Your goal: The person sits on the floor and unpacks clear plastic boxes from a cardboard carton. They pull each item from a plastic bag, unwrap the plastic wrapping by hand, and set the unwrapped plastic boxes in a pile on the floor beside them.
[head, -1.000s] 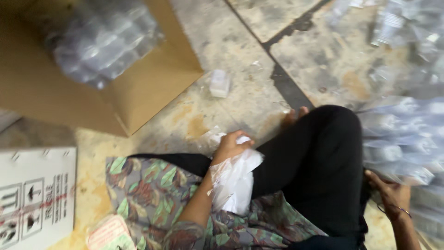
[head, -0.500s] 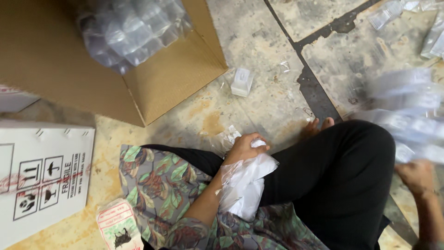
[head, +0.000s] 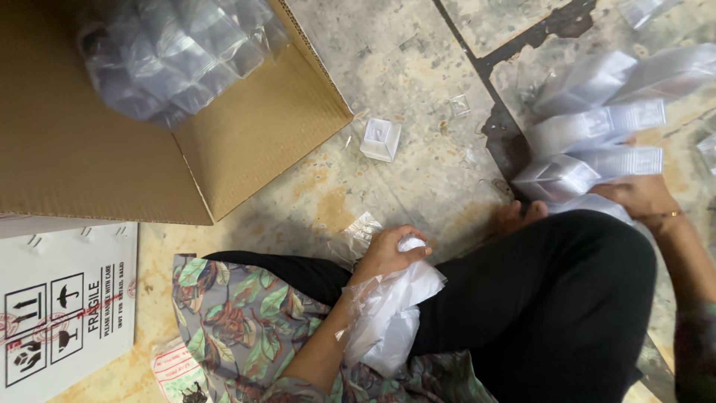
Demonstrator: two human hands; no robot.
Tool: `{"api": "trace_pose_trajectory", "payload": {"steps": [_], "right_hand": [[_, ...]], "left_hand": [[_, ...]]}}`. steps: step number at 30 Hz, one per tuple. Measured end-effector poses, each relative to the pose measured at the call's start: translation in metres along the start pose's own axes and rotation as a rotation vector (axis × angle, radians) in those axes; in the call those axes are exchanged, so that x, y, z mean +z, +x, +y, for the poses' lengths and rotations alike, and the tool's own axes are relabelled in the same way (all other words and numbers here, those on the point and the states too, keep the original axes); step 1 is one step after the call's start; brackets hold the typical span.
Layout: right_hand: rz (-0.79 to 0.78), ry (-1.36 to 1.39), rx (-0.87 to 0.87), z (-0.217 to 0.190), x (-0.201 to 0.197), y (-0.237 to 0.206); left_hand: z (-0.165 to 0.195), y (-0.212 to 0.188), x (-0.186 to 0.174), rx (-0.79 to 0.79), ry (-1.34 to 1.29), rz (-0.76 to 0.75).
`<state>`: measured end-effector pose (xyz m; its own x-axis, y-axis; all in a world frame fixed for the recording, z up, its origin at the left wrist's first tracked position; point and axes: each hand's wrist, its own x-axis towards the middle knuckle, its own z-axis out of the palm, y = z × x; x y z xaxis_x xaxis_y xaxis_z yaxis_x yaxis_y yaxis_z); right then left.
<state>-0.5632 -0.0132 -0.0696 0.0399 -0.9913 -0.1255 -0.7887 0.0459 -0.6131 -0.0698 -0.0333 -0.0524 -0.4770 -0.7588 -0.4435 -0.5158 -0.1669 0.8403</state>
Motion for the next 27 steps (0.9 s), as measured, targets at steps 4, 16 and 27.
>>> {"api": "trace_pose_trajectory", "payload": {"steps": [4, 16, 27], "right_hand": [[-0.051, -0.103, -0.232, -0.002, 0.002, 0.043], [-0.295, -0.118, -0.303, 0.044, 0.000, 0.085], [-0.331, -0.219, -0.211, 0.050, 0.015, 0.159]], "left_hand": [[0.001, -0.002, -0.001, 0.019, 0.003, -0.008], [0.007, -0.005, -0.002, -0.064, -0.021, -0.059], [0.008, -0.008, -0.005, -0.016, -0.069, -0.035]]}}
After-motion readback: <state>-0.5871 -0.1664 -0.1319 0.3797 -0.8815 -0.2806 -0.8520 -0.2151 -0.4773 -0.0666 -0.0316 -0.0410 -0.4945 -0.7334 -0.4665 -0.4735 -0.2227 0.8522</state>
